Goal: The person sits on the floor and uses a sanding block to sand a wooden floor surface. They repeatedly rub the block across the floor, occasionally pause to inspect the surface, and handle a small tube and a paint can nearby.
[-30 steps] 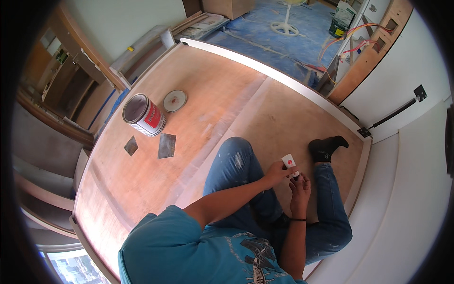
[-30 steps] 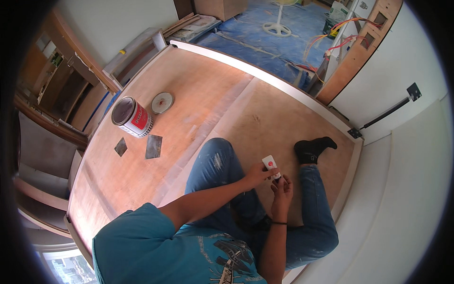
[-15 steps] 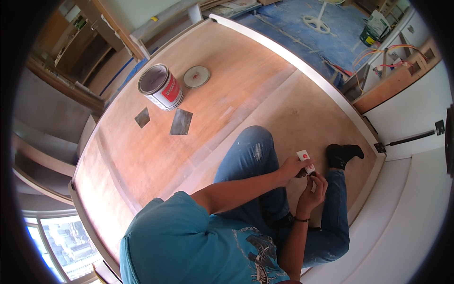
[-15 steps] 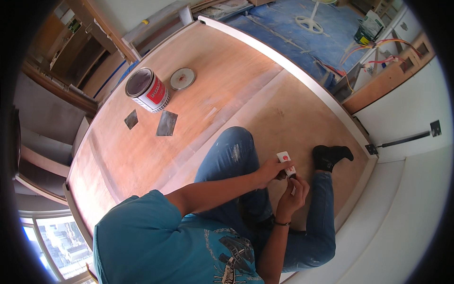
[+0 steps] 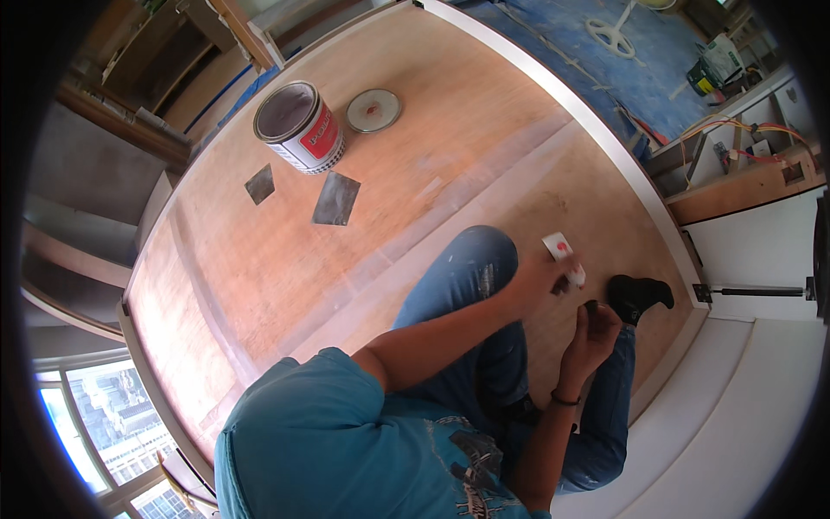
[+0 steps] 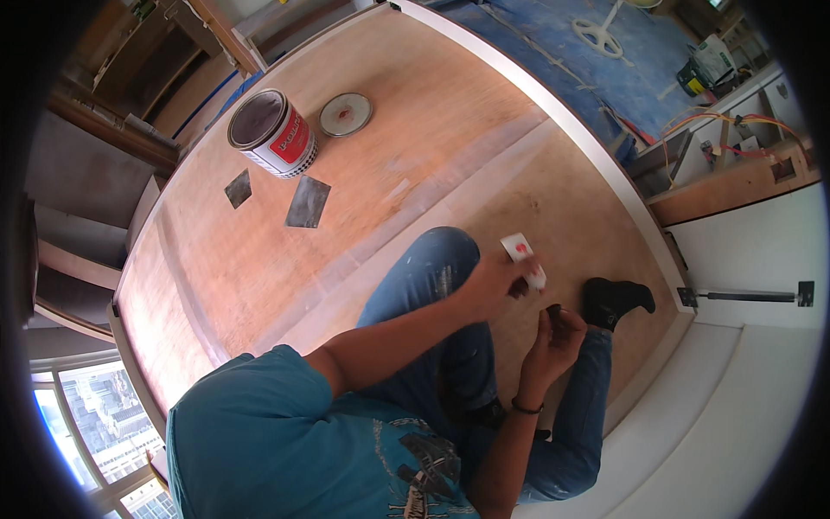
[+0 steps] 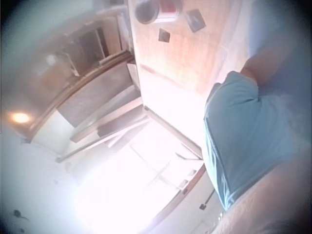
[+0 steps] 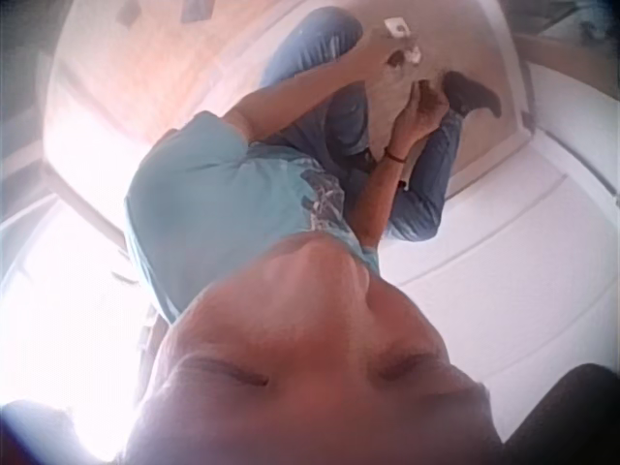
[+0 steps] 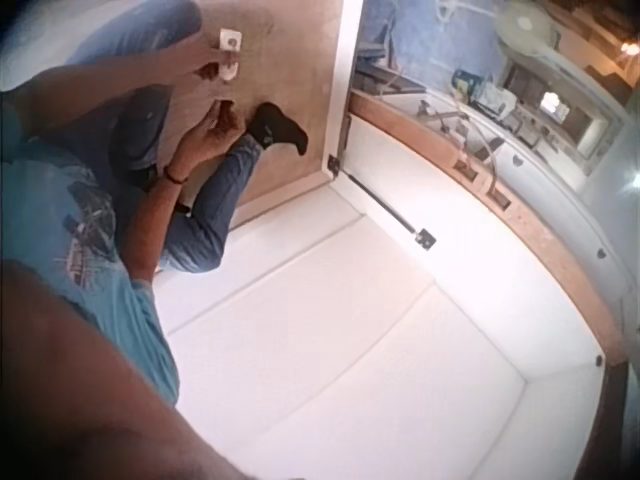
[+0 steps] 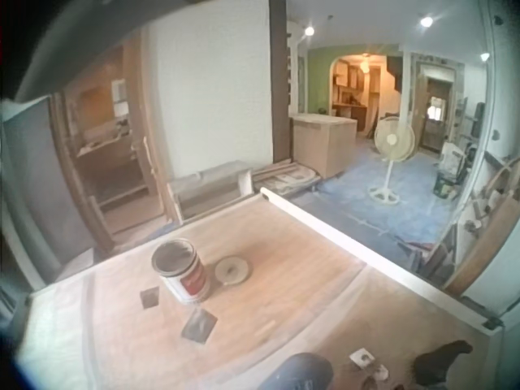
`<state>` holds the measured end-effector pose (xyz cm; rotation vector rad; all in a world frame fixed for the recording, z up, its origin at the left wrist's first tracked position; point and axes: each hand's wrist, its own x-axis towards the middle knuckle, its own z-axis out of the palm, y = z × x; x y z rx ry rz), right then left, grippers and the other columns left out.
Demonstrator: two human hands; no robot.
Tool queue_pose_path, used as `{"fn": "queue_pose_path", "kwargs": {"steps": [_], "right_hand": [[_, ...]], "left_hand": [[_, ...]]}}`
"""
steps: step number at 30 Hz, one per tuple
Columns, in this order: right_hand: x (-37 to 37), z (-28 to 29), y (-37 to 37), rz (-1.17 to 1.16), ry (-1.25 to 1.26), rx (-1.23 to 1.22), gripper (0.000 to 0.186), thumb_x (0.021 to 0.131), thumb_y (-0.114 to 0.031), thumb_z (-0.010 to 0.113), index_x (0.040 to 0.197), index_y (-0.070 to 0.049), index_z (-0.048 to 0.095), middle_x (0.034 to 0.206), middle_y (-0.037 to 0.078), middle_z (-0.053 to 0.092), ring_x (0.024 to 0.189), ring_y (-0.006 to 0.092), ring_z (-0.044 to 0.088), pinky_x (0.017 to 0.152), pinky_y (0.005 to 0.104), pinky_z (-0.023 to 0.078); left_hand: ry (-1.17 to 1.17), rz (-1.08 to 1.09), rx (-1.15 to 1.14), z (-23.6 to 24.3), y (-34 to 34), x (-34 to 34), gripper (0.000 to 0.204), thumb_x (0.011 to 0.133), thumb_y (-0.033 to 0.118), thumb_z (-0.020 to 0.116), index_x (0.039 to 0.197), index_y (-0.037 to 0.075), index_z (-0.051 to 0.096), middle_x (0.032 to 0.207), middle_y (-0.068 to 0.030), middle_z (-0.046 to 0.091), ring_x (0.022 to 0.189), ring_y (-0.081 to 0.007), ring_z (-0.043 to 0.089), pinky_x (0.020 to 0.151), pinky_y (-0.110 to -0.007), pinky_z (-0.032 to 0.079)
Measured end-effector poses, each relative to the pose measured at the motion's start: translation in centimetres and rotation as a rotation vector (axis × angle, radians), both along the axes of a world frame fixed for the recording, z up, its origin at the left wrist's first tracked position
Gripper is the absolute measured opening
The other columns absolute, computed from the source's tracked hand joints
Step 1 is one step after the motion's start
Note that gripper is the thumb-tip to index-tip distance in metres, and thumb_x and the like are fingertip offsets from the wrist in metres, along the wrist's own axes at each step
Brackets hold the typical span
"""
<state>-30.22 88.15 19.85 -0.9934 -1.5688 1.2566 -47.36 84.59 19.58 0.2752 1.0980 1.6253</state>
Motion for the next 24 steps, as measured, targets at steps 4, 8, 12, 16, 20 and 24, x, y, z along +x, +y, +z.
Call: {"fn": "queue_pose_path", "kwargs": {"steps": [4, 8, 12, 16, 20, 24], "right_hand": [[-0.5, 0.9, 0.9, -0.051, -0.011, 0.058, 0.033, 0.098, 0.001, 0.072, 0.128, -0.001, 0.059, 0.111, 0.007, 0.067, 0.101, 0.0144, 0.066, 0.092, 0.0283, 0.055], [2.8, -0.8, 2.5, -0.089, -0.014, -0.196, 0.039, 0.099, -0.003, 0.071, 0.136, 0.000, 0.059, 0.115, 0.007, 0.066, 0.103, 0.0145, 0.065, 0.094, 0.0301, 0.055], [6.6, -4.4, 2.6, -0.111, -0.106, -0.332, 0.036, 0.105, -0.011, 0.065, 0.138, 0.002, 0.058, 0.121, 0.008, 0.064, 0.106, 0.0156, 0.065, 0.096, 0.0307, 0.055], [9.4, -7.2, 2.1, -0.179, -0.117, -0.455, 0.041, 0.102, -0.015, 0.070, 0.137, 0.004, 0.058, 0.122, 0.009, 0.063, 0.110, 0.0167, 0.063, 0.098, 0.0318, 0.055], [8.4, -8.2, 2.4, -0.139, -0.106, -0.554, 0.038, 0.102, -0.016, 0.070, 0.134, 0.002, 0.059, 0.123, 0.008, 0.062, 0.110, 0.0157, 0.063, 0.098, 0.0314, 0.055], [8.6, -9.7, 2.4, -0.120, -0.094, -0.565, 0.035, 0.102, -0.017, 0.071, 0.132, 0.000, 0.061, 0.120, 0.006, 0.064, 0.105, 0.0137, 0.064, 0.095, 0.0302, 0.054]], "left_hand": [[-0.015, 0.353, 0.139, -2.9, -0.9, -8.4, 0.024, 0.105, 0.029, 0.066, 0.111, 0.006, 0.070, 0.099, -0.0056, 0.074, 0.087, -0.0111, 0.067, 0.073, -0.029, 0.053], [0.440, 0.652, 0.110, -3.6, -4.2, -23.9, 0.021, 0.102, 0.020, 0.069, 0.111, 0.001, 0.068, 0.107, -0.0070, 0.072, 0.095, -0.0151, 0.067, 0.080, -0.031, 0.054], [0.945, 0.949, -0.507, -9.9, -9.6, -41.7, 0.043, 0.085, 0.032, 0.084, 0.102, -0.007, 0.075, 0.096, -0.0199, 0.079, 0.089, -0.0264, 0.077, 0.076, -0.040, 0.057], [1.116, 0.728, -0.960, -10.2, -9.9, -45.5, 0.054, 0.080, 0.041, 0.085, 0.103, -0.006, 0.076, 0.100, -0.0241, 0.078, 0.097, -0.0351, 0.077, 0.086, -0.044, 0.059], [1.122, 0.604, -1.132, -11.7, -11.2, -49.0, 0.054, 0.078, 0.043, 0.086, 0.100, -0.005, 0.077, 0.103, -0.0248, 0.077, 0.100, -0.0371, 0.076, 0.089, -0.045, 0.060], [1.169, 0.614, -1.215, -12.3, -10.7, -49.4, 0.054, 0.079, 0.042, 0.087, 0.099, -0.007, 0.078, 0.102, -0.0261, 0.077, 0.098, -0.0373, 0.076, 0.089, -0.045, 0.059]]}}
